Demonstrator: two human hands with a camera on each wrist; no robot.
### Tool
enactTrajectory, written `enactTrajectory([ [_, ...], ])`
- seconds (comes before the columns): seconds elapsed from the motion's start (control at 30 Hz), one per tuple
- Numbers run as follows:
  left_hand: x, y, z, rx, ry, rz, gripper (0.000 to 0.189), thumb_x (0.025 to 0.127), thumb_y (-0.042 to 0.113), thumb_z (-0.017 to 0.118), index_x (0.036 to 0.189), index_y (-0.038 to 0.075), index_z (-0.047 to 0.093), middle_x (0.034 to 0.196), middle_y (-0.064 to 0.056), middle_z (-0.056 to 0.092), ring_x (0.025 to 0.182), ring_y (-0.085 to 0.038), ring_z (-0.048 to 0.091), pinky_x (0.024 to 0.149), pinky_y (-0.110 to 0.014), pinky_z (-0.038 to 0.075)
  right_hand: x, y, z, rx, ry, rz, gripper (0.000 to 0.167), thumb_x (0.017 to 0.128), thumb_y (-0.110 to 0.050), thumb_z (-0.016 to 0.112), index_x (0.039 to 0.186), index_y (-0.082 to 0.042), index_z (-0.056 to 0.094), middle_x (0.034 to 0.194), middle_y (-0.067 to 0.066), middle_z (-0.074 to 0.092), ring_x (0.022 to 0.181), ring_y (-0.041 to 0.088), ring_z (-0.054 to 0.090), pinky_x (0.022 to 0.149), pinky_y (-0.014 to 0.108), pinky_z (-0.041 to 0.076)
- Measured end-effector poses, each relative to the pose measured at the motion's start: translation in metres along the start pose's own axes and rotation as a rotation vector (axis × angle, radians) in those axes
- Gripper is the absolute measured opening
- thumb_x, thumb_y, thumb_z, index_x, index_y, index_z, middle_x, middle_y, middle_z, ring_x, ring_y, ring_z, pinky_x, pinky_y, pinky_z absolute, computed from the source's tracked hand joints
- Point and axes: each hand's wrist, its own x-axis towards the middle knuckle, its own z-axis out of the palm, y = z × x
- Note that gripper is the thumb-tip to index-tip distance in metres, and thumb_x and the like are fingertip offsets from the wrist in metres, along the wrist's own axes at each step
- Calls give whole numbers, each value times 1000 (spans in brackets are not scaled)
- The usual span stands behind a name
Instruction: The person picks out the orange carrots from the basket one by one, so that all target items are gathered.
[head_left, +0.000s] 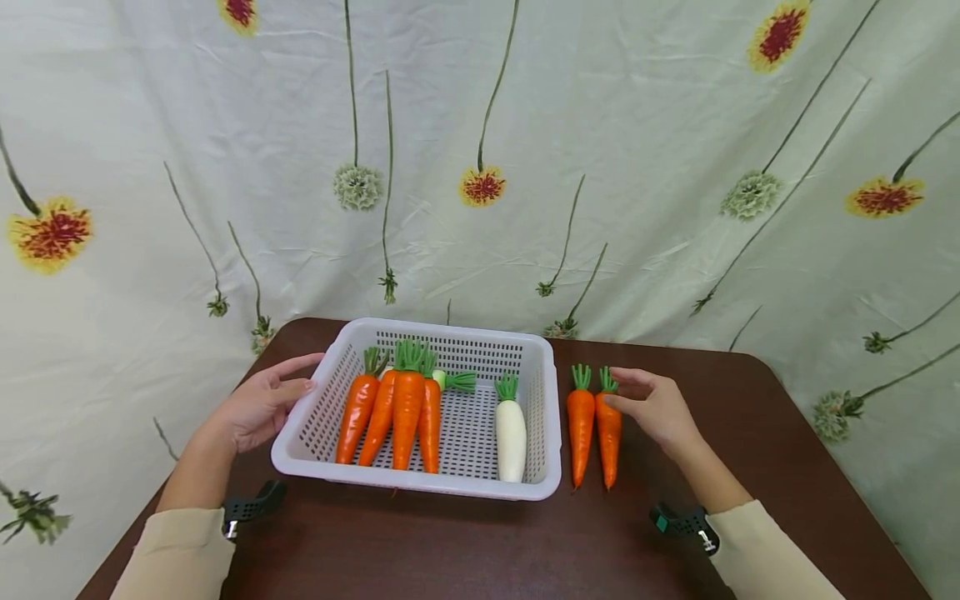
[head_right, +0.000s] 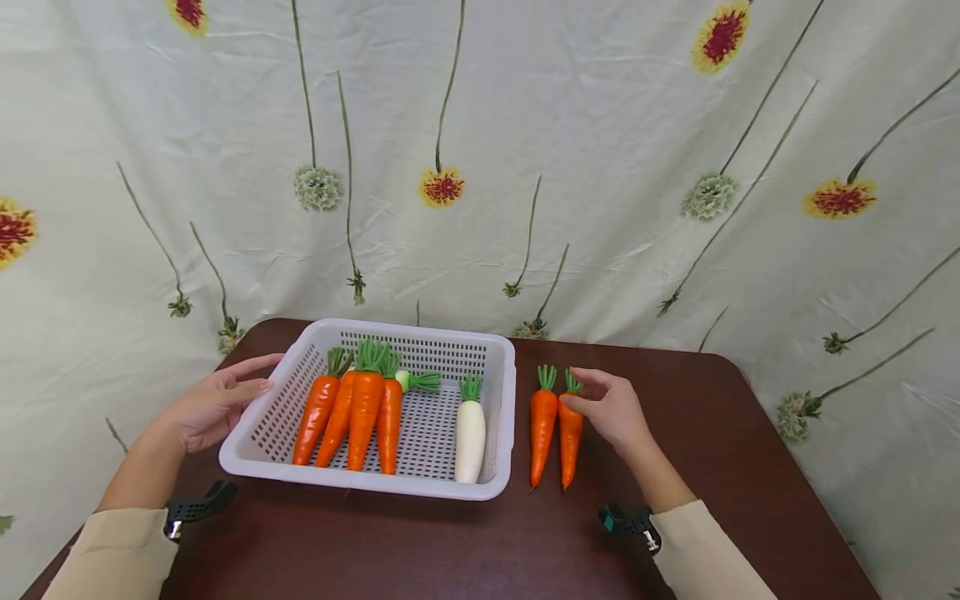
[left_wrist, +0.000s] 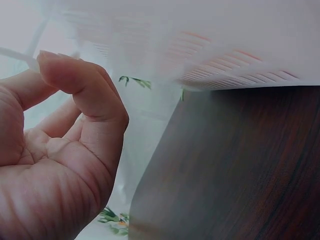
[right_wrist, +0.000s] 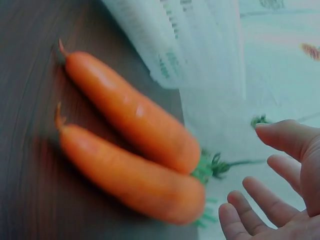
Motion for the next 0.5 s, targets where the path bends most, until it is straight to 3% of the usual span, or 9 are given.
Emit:
enactTrajectory([
  [0.2,-1,1,0,11,2,-6,66,106,19,56,163,16,22,118,9,71,104,-18,74,88,-54,61,-2,-22,7,41,-39,-66,51,89,-22,81,136,-9,66,139,21,64,121,38,63,86,28,57],
  [0.5,0,1,0,-10,-3,-12,65,107,17,55,162,16,22,117,9,72,104,-19,74,88,-53,61,-2,-52,21,43,-111,-75,50,87,-26,83,134,-12,69,136,17,66,116,29,66,92,32,55],
])
